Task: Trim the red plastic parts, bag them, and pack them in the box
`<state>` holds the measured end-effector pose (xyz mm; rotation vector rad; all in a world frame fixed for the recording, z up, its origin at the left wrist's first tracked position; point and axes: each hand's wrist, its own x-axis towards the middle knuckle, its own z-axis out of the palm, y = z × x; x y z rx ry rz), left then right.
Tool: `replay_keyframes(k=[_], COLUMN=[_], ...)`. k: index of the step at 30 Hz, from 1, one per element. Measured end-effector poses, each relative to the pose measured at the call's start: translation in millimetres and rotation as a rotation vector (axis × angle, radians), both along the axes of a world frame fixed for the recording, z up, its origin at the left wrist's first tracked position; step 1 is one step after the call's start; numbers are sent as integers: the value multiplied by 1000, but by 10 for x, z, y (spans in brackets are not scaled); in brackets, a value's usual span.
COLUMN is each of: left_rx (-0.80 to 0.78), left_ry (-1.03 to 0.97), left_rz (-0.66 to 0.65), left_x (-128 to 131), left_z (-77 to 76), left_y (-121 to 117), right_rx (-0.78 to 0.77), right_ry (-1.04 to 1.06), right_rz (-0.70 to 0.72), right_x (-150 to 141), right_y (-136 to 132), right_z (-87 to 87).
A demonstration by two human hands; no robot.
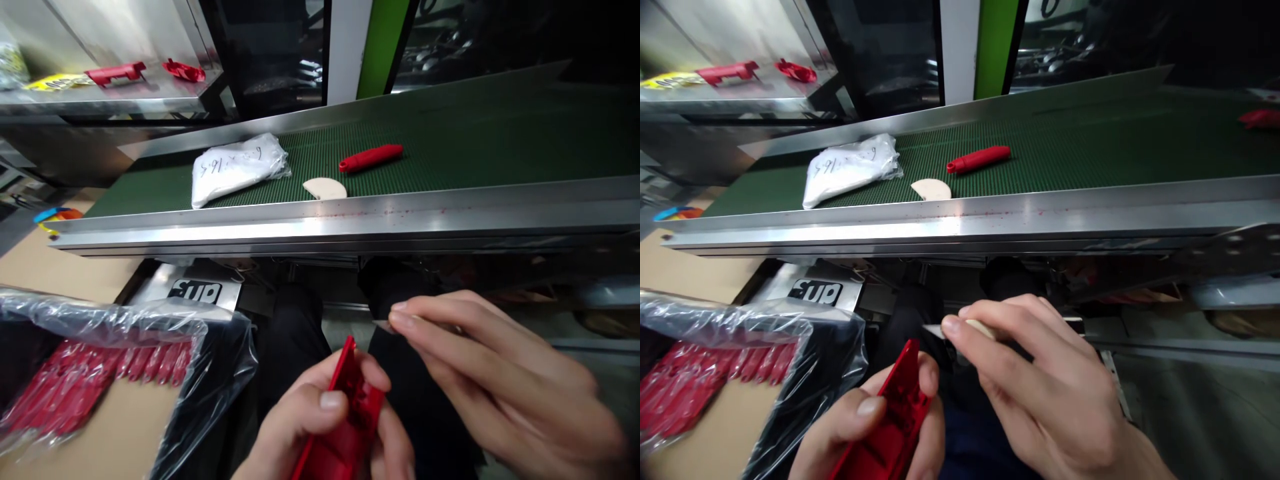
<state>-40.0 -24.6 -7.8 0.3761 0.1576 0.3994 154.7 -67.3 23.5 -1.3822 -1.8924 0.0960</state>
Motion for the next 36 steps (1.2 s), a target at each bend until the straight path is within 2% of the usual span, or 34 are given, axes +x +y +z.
replay_keyframes(k=[2, 6, 8, 12, 20, 23, 28, 31, 34, 36], left_rx=[-42, -162, -222, -277, -336, -302, -166, -204, -287, -277], left_ry=[0, -37, 29, 164, 88, 111, 199, 195, 188, 228], left_rz=[-20, 71, 85, 75, 31, 34, -126, -4, 176, 324], left_x=[-16, -21, -27, -48, -26, -21, -63, -53, 6, 53], left_z=[14, 21, 28, 56, 45, 3, -92, -58, 61, 138], left_y=[20, -9, -27, -34, -40, -59, -111, -47, 126, 255], right_rx=[9, -5, 1, 21, 116, 116, 135, 78, 27, -15], right_ry=[-52, -140, -166, -193, -221, -270, -258, -173, -87, -67], right_rz=[45, 128, 144, 156, 101, 79, -64, -71, 26, 71], right_x=[-2, 5, 18, 35, 6, 59, 173, 153, 15, -131], right_y=[4, 25, 38, 52, 33, 39, 86, 53, -46, -122], right_z=[37, 47, 30, -10, -116, -102, 38, 98, 76, 23])
